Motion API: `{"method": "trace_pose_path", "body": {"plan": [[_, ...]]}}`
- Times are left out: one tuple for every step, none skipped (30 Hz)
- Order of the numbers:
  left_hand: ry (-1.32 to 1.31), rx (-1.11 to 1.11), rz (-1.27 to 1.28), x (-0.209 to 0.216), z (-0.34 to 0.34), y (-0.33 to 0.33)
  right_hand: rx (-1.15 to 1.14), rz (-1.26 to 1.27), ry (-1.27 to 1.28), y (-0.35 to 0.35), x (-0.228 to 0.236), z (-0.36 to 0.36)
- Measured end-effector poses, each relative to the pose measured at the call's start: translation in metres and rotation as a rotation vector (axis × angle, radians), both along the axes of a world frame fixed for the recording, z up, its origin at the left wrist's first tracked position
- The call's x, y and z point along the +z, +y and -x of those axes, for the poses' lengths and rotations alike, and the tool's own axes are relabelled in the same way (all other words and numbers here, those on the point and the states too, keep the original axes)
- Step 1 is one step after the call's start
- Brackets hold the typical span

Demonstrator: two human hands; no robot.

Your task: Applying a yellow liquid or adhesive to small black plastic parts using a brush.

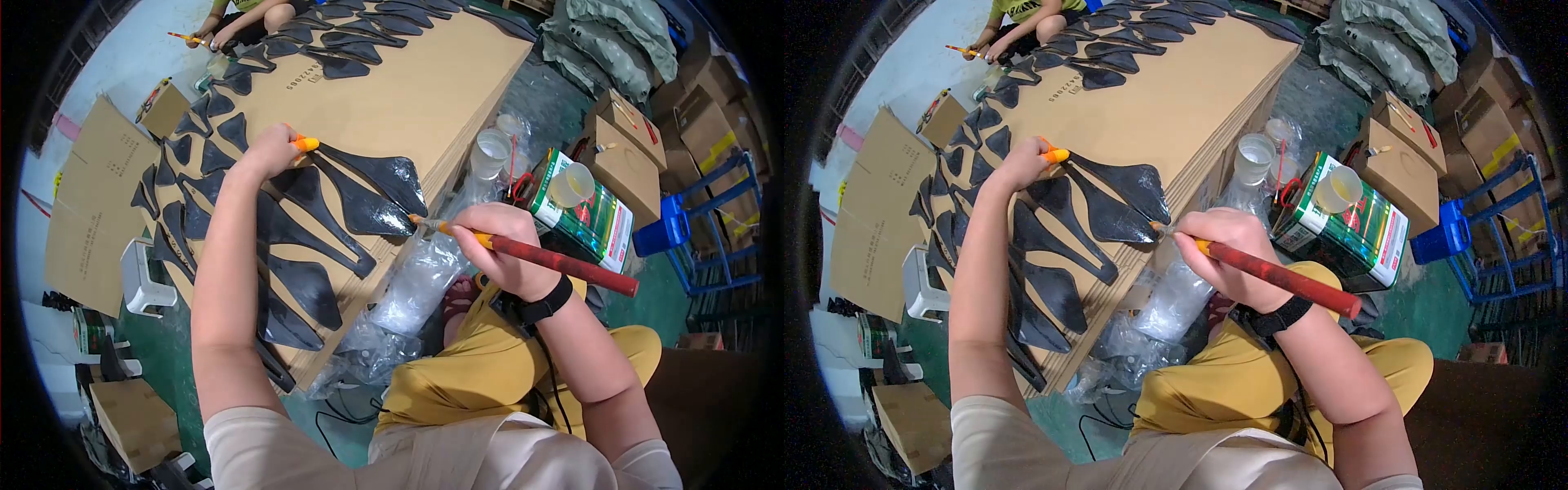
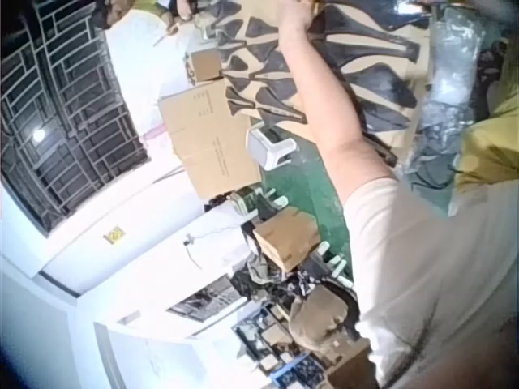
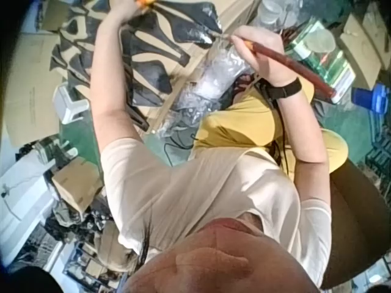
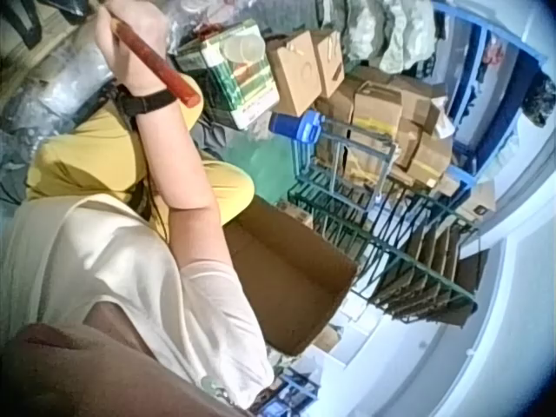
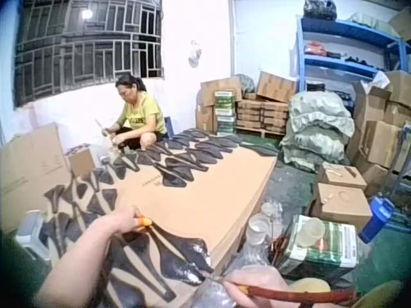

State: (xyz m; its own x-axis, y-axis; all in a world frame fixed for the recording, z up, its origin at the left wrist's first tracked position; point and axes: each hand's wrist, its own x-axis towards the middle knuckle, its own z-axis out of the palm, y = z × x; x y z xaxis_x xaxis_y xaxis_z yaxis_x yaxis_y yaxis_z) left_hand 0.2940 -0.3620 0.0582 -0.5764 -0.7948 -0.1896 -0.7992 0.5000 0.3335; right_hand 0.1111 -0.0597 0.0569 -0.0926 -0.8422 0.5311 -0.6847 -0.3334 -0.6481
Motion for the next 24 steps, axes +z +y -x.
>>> {"method": "trace_pose_path", "body": {"plan": [[0.004,-0.020,0.017,-0.001,0.000,-0.001,0.008,0.016,0.018,-0.001,-0.002,0.001],[0.005,-0.021,0.016,-0.003,0.000,-0.001,0.007,0.015,0.018,-0.002,-0.002,0.001],[0.024,-0.031,-0.006,-0.002,0.000,0.000,0.001,0.016,0.045,-0.003,-0.003,0.001],[0.043,-0.040,-0.027,-0.002,0.000,0.000,-0.005,0.017,0.073,-0.004,-0.003,0.001],[0.043,-0.042,-0.028,-0.005,0.000,-0.002,-0.006,0.016,0.073,-0.005,-0.004,0.001],[0.050,-0.041,-0.025,-0.007,-0.001,-0.004,-0.007,0.023,0.076,-0.006,-0.004,0.000],[0.056,-0.041,-0.021,-0.009,-0.002,-0.006,-0.009,0.029,0.078,-0.007,-0.004,-0.001],[0.056,-0.040,-0.021,-0.012,-0.004,-0.008,-0.007,0.030,0.078,-0.008,-0.004,-0.002],[0.078,-0.042,-0.012,-0.013,-0.004,-0.007,-0.005,0.038,0.073,-0.009,-0.004,-0.002],[0.099,-0.044,-0.003,-0.014,-0.004,-0.007,-0.002,0.045,0.068,-0.010,-0.005,-0.002],[0.099,-0.044,-0.004,-0.015,-0.004,-0.008,-0.002,0.045,0.068,-0.010,-0.005,-0.002],[0.093,-0.046,-0.012,-0.015,-0.004,-0.008,0.005,0.040,0.066,-0.011,-0.006,-0.001],[0.087,-0.047,-0.020,-0.015,-0.004,-0.008,0.012,0.034,0.065,-0.011,-0.006,-0.001],[0.087,-0.047,-0.021,-0.015,-0.004,-0.008,0.012,0.034,0.065,-0.010,-0.004,-0.001],[0.072,-0.038,-0.013,-0.013,-0.003,-0.006,0.029,-0.008,0.095,-0.009,0.000,0.001],[0.057,-0.029,-0.006,-0.012,-0.003,-0.005,0.046,-0.050,0.125,-0.008,0.002,0.002],[0.057,-0.029,-0.007,-0.012,-0.003,-0.004,0.046,-0.051,0.125,-0.009,0.001,0.003],[0.061,-0.026,-0.002,-0.012,-0.003,-0.004,0.067,-0.053,0.154,-0.010,0.000,0.004],[0.066,-0.022,0.003,-0.012,-0.004,-0.003,0.088,-0.054,0.183,-0.010,0.000,0.005],[0.065,-0.021,0.003,-0.012,-0.004,-0.003,0.088,-0.055,0.182,-0.011,0.001,0.005],[0.052,-0.023,-0.003,-0.010,-0.004,-0.002,0.085,-0.093,0.192,-0.011,0.003,0.004],[0.039,-0.025,-0.008,-0.008,-0.003,-0.001,0.083,-0.131,0.202,-0.012,0.004,0.004],[0.039,-0.024,-0.009,-0.006,-0.003,0.000,0.083,-0.131,0.201,-0.014,0.002,0.004],[0.019,-0.030,-0.007,-0.002,-0.001,0.004,0.080,-0.121,0.184,-0.016,-0.001,0.004]]}}
